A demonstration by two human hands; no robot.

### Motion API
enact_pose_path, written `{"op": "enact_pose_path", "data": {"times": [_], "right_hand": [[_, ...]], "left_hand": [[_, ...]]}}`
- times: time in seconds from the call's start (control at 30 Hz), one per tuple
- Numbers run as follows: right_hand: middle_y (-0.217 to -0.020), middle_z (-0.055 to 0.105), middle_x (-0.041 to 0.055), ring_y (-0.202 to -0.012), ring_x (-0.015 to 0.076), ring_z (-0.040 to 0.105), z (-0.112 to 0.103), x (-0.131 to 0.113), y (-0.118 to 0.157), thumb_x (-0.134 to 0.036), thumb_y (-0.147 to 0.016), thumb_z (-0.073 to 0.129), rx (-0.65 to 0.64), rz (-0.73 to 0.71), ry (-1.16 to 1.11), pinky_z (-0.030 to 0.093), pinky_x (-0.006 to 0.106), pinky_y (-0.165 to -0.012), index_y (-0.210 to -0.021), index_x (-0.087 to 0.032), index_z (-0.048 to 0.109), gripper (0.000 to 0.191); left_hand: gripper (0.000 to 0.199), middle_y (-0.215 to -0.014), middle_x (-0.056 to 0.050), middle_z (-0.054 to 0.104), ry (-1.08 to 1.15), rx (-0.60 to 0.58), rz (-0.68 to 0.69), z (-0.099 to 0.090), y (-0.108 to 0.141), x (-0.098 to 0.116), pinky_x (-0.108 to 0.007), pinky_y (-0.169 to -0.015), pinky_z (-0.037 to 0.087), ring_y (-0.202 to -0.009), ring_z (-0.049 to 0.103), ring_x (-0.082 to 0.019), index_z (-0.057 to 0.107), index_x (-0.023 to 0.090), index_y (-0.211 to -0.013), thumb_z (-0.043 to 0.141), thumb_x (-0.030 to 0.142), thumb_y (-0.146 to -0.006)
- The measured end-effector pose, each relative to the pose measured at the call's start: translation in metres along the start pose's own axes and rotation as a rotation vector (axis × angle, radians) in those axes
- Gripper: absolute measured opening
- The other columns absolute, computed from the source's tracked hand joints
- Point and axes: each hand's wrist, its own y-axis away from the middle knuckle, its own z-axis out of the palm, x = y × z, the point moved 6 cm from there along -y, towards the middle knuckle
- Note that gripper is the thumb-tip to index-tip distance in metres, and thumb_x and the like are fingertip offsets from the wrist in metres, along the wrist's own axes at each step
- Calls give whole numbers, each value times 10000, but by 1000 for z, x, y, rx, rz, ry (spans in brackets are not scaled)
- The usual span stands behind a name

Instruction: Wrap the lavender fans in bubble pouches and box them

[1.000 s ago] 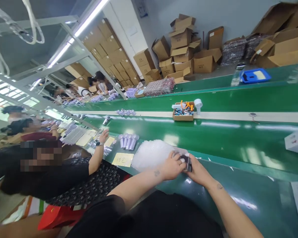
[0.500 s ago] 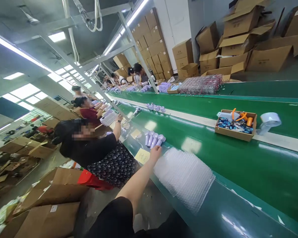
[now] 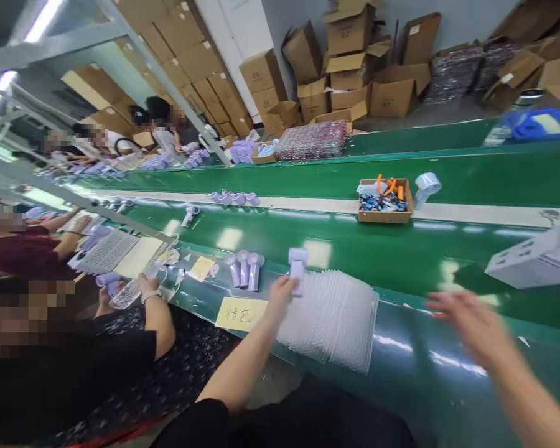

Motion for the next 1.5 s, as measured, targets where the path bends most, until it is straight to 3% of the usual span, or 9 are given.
{"op": "enact_pose_path", "data": {"times": [0.17,0.3,0.4,0.5,0.7,0.83,1.0,1.33,1.5], "right_hand": [[-900,696,87,-871,264,661,57,63,35,-497,-737,595,13,91,-315,553,452,-771,-944,-211,593,353],[-745,667,6,-656,168,646,8,84,57,-305,-706,679,357,88,-460,587,340,-667,-880,-219,586,215],[-738,653,-8,-617,165,639,-32,90,93,-217,-666,717,374,152,-483,592,331,-624,-898,-225,585,266],[-767,657,13,-643,198,653,-41,98,134,-196,-631,742,276,215,-463,591,364,-643,-927,-220,594,332],[-802,638,28,-705,189,642,21,113,181,-208,-608,748,35,242,-540,574,346,-660,-964,-210,581,394],[-807,609,11,-702,173,620,51,106,173,-217,-628,726,-86,170,-557,567,342,-624,-1050,-227,540,462],[-763,586,2,-667,158,591,35,106,161,-251,-687,682,-33,151,-446,540,298,-550,-1026,-222,535,370],[-839,569,0,-622,149,573,9,104,172,-205,-672,674,182,72,-454,545,330,-493,-982,-238,493,361],[-713,556,-23,-502,133,545,-23,101,172,-175,-667,658,391,104,-480,523,318,-451,-1116,-235,442,502]], "left_hand": [[442,-850,-65,622,-98,-524,573,107,117,31,-244,-586,445,-691,576,-143,496,125,-1143,412,474,-885],[465,-1232,-194,498,-615,-634,1127,116,163,17,-439,-861,397,-1127,458,-316,490,125,-1182,625,317,-781],[203,-1031,-203,577,-994,-656,1356,117,159,6,-429,-797,407,-1018,508,-308,590,71,-981,494,128,-811],[177,-874,-167,603,-981,-671,1310,123,146,19,-384,-748,421,-891,547,-266,625,78,-852,456,100,-804],[129,-708,-31,632,-525,-810,662,146,124,38,-274,-697,438,-741,579,-175,663,165,-695,549,191,-750],[40,-614,15,593,-392,-845,569,159,129,39,-206,-557,401,-615,548,-125,646,134,-698,609,144,-686],[202,-633,-3,582,-275,-823,529,160,139,43,-205,-531,407,-565,516,-106,632,90,-832,480,222,-816],[269,-776,-70,557,-422,-417,1476,137,188,64,-292,-698,451,-766,520,-170,607,149,-973,355,172,-882],[225,-752,-62,538,-238,-390,1519,140,197,73,-301,-687,445,-744,515,-170,589,146,-990,398,152,-871]]}}
